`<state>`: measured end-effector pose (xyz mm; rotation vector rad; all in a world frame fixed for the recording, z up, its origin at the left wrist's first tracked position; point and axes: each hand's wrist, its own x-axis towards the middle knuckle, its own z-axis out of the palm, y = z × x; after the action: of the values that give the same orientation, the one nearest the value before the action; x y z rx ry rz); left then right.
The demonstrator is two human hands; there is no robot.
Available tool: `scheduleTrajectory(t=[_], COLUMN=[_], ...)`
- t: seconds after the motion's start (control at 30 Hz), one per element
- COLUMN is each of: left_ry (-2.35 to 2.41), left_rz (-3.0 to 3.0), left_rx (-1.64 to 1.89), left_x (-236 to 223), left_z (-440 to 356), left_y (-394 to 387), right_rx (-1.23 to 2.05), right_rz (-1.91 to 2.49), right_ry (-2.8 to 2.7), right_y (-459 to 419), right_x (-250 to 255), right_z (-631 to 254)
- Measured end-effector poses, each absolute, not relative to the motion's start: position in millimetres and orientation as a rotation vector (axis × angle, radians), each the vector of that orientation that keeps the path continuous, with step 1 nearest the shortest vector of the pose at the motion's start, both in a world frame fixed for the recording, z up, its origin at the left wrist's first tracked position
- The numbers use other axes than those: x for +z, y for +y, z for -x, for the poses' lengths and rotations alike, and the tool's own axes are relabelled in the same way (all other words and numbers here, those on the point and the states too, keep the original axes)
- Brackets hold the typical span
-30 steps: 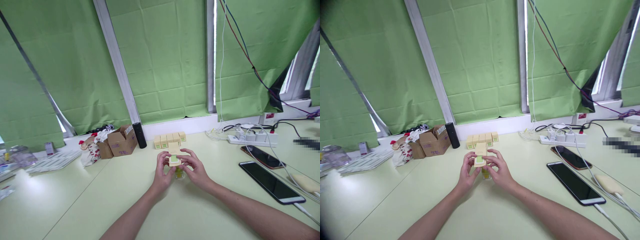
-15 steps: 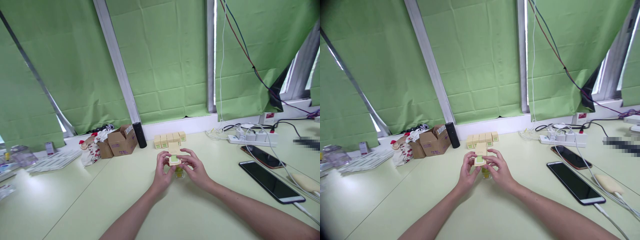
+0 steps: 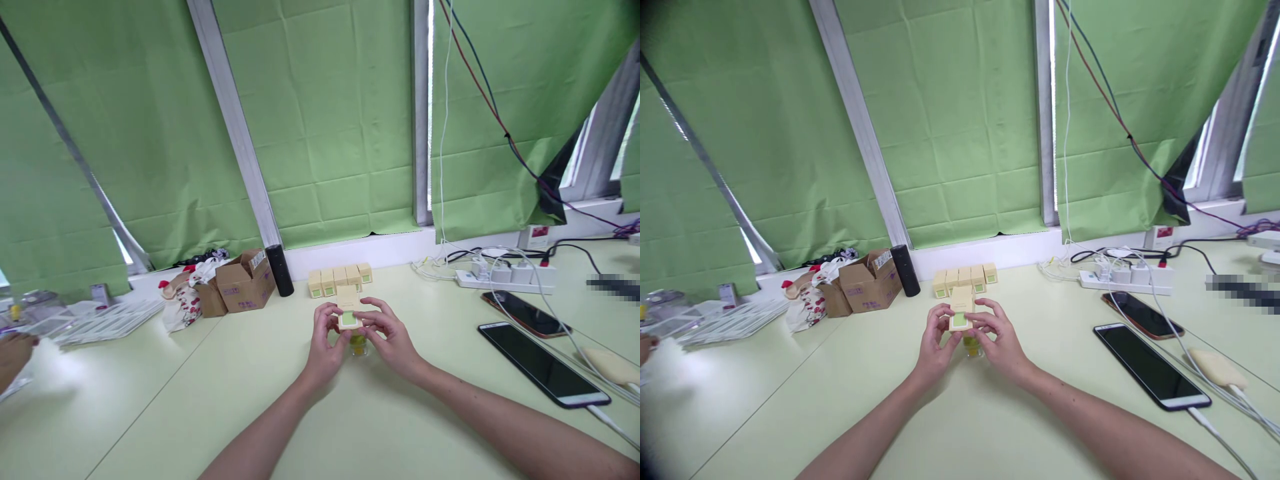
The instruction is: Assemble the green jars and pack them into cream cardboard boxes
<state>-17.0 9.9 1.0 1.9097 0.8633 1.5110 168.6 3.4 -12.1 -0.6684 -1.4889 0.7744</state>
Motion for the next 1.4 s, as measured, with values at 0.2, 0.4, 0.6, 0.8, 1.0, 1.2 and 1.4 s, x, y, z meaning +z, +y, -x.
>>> scheduleTrajectory(t=[0.2,0.4,0.6,0.8,1.0,1.2,1.4], left_ry=[0.882,0.829,1.013,1.083,1.193,1.294,1.436], left_rz=[-1.915,-1.98,-2.059,-2.159,-2.12,-2.0,-1.834], left_rx=[1.524,1.518,1.573,1.602,1.646,1.68,1.665], left_x=[0.1,3.3,5.6,3.6,3.9,3.2,-9.1], left_z=[16.9,21.0,22.7,21.2,23.9,26.0,36.7], left_y=[10.1,8.2,5.1,5.5,9.4,19.3,40.8], right_rx=[0.778,0.787,0.704,0.637,0.544,0.488,0.397], right_rz=[0.678,0.662,0.722,0.711,0.682,0.616,0.803], right_ry=[-1.487,-1.557,-1.659,-1.735,-1.843,-1.954,-2.005], right_y=[3.6,1.7,-0.4,-4.4,-12.3,-13.4,-2.7], right_x=[-11.1,-8.5,-9.2,-8.7,-6.1,-6.5,-20.1], right_z=[-168.9,-169.7,-169.3,-169.0,-169.3,-169.0,-169.1])
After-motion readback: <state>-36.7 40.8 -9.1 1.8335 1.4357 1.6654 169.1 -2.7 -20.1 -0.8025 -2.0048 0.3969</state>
